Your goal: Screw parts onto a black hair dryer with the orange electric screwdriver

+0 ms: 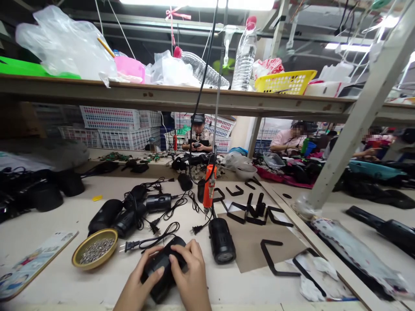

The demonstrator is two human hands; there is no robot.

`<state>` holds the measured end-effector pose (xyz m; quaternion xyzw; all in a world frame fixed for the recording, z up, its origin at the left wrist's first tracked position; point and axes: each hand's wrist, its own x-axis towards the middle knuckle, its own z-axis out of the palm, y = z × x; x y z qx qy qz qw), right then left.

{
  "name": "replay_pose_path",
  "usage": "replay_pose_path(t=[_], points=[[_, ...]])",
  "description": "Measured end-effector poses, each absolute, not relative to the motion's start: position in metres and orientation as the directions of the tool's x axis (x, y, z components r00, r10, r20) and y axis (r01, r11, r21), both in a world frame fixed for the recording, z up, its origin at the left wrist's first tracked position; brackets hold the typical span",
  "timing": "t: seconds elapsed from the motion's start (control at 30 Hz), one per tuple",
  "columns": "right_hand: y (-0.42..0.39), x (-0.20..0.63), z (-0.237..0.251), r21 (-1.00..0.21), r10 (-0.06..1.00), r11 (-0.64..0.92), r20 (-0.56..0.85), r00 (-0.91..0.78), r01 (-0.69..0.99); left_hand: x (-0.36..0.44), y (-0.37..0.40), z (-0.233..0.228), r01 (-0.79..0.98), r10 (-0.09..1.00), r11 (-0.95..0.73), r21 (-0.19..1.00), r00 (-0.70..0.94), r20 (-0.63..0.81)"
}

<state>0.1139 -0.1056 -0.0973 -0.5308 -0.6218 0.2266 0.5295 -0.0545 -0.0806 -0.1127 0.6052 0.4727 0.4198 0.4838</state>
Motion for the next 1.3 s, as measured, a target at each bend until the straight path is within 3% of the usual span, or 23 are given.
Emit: replay_pose_path(t=[0.2,0.37,0.5,0.67,0.8,0.9,1.0,1.07,1.17,1.3], points=[[-0.097,0.113,-0.083,-0.937,0.959,0.2,0.248,0.139,0.288,-0.045,-0.086,-0.108,0.187,0.993,-0.019,0.982,0.115,-0.002],[-0.092,0.115,-0.075,-0.952,0.962,0.16,0.21,0.174,0.26,-0.034,-0.092,-0.103,0.247,0.998,-0.057,0.967,0.054,0.045],[-0.099,0.121,-0.081,-0.944,0.973,0.152,0.194,0.123,0.292,-0.04,-0.093,-0.105,0.266,0.99,-0.098,0.959,0.12,0.068],[-0.104,0.127,-0.093,-0.953,0.977,0.153,0.186,0.108,0.261,-0.044,-0.093,-0.114,0.252,0.981,-0.043,0.967,0.194,-0.007],[-0.104,0.126,-0.092,-0.966,0.974,0.152,0.182,0.132,0.212,-0.047,-0.093,-0.107,0.25,0.986,-0.152,0.956,0.104,0.13],[-0.105,0.122,-0.088,-0.971,0.969,0.143,0.177,0.171,0.194,-0.081,-0.078,-0.087,0.315,0.957,-0.229,0.921,-0.101,0.273],[-0.106,0.119,-0.086,-0.973,0.959,0.16,0.193,0.207,0.167,-0.134,-0.049,-0.067,0.565,0.896,-0.118,0.816,-0.295,0.333],[-0.106,0.118,-0.087,-0.973,0.949,0.18,0.211,0.234,0.148,-0.161,-0.027,-0.059,0.745,0.923,0.122,0.655,-0.328,0.201],[-0.103,0.122,-0.089,-0.969,0.956,0.181,0.214,0.202,0.171,-0.175,-0.004,-0.059,0.794,0.912,0.258,0.55,-0.388,0.132],[-0.102,0.127,-0.088,-0.959,0.973,0.163,0.195,0.123,0.23,-0.17,0.009,-0.071,0.794,0.918,0.223,0.566,-0.367,0.153]])
